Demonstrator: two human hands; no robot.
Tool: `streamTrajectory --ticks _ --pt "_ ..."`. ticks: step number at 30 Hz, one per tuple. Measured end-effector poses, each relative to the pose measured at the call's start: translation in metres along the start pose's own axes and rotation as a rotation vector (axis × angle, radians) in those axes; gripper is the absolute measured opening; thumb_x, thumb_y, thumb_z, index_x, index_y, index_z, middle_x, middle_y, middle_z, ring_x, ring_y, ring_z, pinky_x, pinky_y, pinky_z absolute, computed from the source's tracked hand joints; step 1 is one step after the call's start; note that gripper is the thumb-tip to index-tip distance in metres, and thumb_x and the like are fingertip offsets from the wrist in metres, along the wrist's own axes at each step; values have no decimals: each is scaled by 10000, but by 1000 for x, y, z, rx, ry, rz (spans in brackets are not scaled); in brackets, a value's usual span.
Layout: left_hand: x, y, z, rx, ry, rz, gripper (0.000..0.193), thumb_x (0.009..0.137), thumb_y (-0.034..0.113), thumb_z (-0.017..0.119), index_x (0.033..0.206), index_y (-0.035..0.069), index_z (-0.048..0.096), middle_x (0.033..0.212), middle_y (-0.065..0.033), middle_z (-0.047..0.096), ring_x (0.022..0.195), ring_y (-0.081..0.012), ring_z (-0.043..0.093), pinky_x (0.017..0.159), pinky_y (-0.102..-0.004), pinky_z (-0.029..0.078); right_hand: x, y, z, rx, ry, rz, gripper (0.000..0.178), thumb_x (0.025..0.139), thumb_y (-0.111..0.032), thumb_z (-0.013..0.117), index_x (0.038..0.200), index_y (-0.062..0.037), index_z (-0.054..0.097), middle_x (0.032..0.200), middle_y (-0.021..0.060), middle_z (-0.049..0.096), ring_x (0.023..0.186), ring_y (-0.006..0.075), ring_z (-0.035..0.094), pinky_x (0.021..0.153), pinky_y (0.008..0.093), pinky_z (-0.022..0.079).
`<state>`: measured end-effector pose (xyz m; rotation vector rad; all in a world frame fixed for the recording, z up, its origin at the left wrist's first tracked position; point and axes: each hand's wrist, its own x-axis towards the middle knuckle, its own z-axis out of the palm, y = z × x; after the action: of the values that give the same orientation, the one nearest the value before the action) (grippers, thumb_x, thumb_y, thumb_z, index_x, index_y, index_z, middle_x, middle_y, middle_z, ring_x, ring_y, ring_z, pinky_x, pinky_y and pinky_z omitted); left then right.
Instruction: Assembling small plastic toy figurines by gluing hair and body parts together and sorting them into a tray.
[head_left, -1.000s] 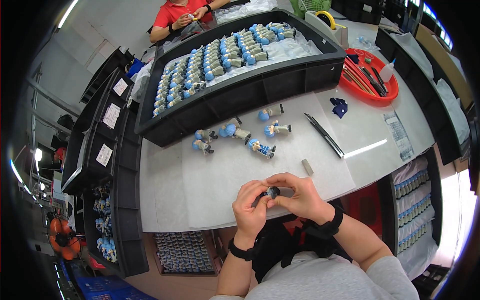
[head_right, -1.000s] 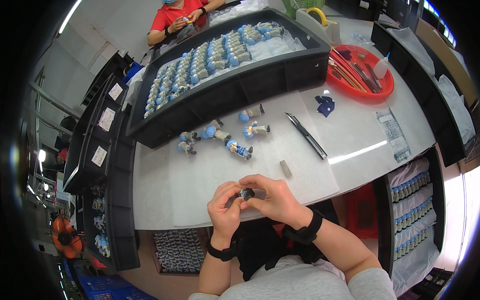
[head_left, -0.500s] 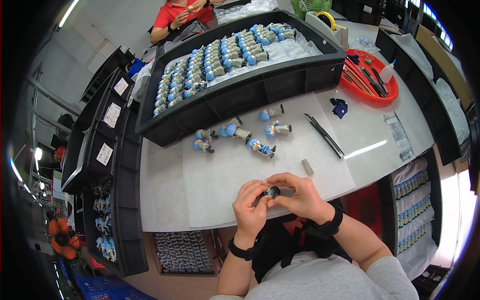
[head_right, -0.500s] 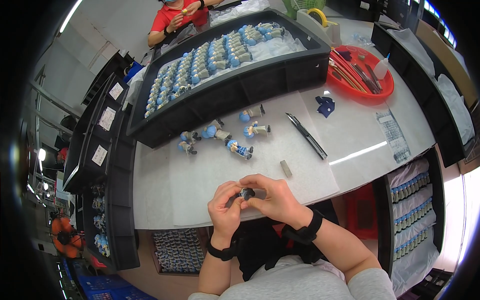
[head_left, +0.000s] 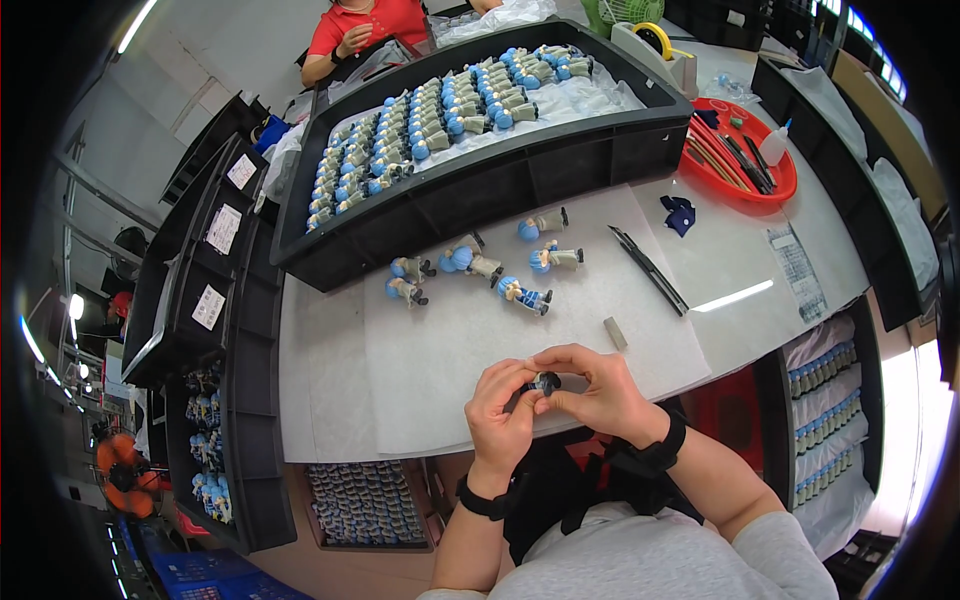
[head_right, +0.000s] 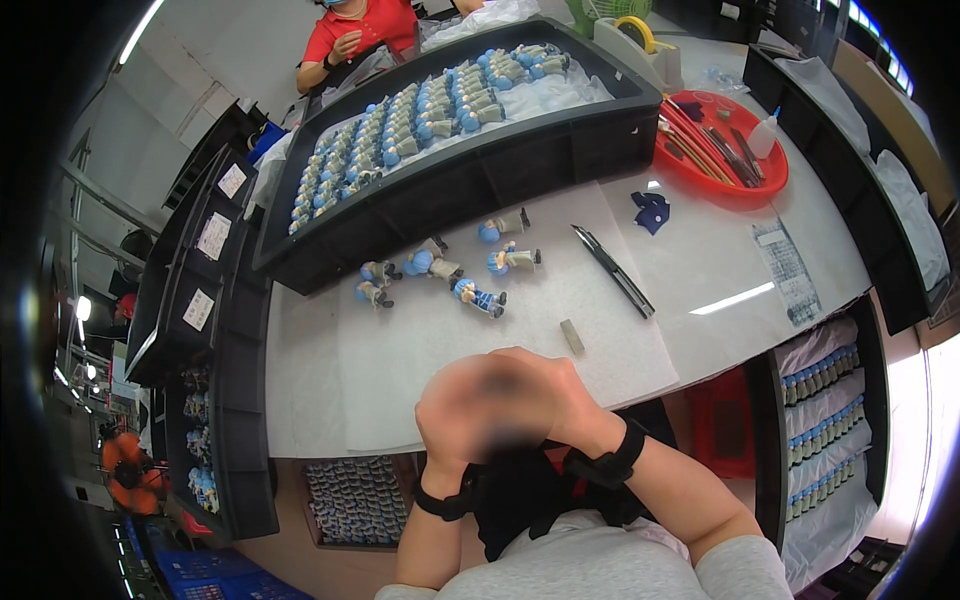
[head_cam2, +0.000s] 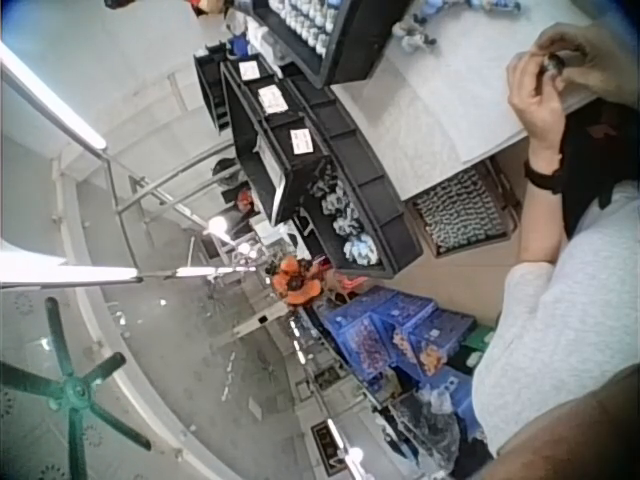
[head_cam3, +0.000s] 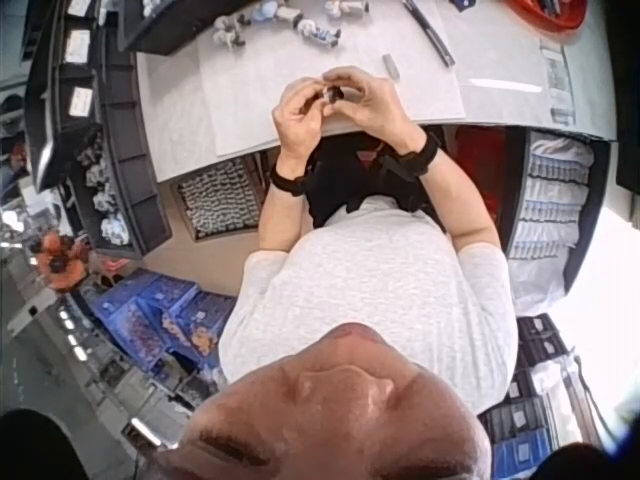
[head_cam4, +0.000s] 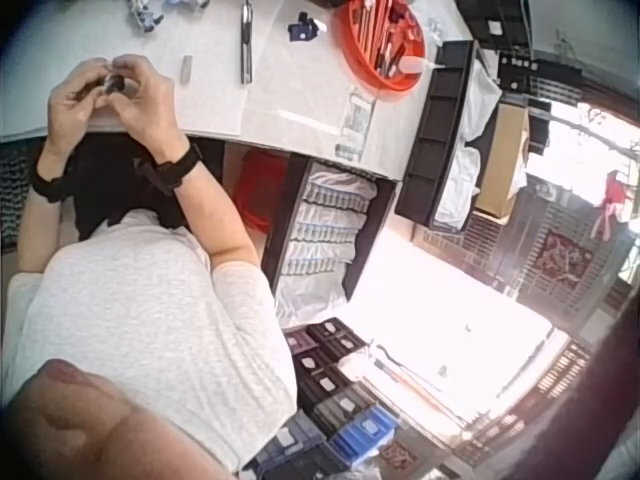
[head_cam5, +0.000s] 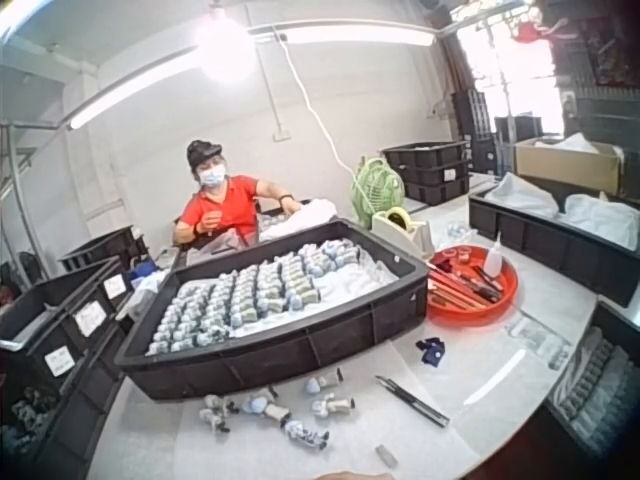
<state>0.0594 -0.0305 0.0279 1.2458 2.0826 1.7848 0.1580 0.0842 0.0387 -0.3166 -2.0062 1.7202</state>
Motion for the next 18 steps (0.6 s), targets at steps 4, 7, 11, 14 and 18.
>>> streamTrajectory --ticks 4,7,11,14,18 --pt "0 0 0 -2 -1 -11 203 658 -96 582 844 -28 622 865 -129 633 896 -258 591 758 -312 478 0 0 0 0 1 -1 408 671 46 688 1057 38 554 1028 118 622 991 197 601 865 293 481" --pt "0 1 -1 -1 -1 -14 200 661 -93 581 845 -28 623 865 -129 634 895 -256 592 756 -312 478 0 0 1 3 1 0 407 671 43 690 1055 39 554 1024 117 623 990 197 601 866 293 481" --pt "0 0 0 8 -5 4 198 665 -88 581 847 -26 625 865 -127 635 891 -255 594 756 -311 479 0 0 1 12 2 2 408 672 37 697 1054 38 554 1023 115 623 987 195 602 865 294 481" --pt "0 0 0 9 -8 0 197 665 -86 583 847 -26 625 865 -127 635 890 -254 594 755 -311 479 0 0 0 8 3 3 410 671 34 700 1054 38 554 1023 113 624 986 194 602 864 293 482" --pt "0 0 -1 14 -5 -3 197 665 -86 586 848 -26 626 865 -126 635 890 -253 594 754 -311 479 0 0 1 7 0 0 410 671 34 701 1055 37 556 1026 112 624 986 193 602 863 292 483"
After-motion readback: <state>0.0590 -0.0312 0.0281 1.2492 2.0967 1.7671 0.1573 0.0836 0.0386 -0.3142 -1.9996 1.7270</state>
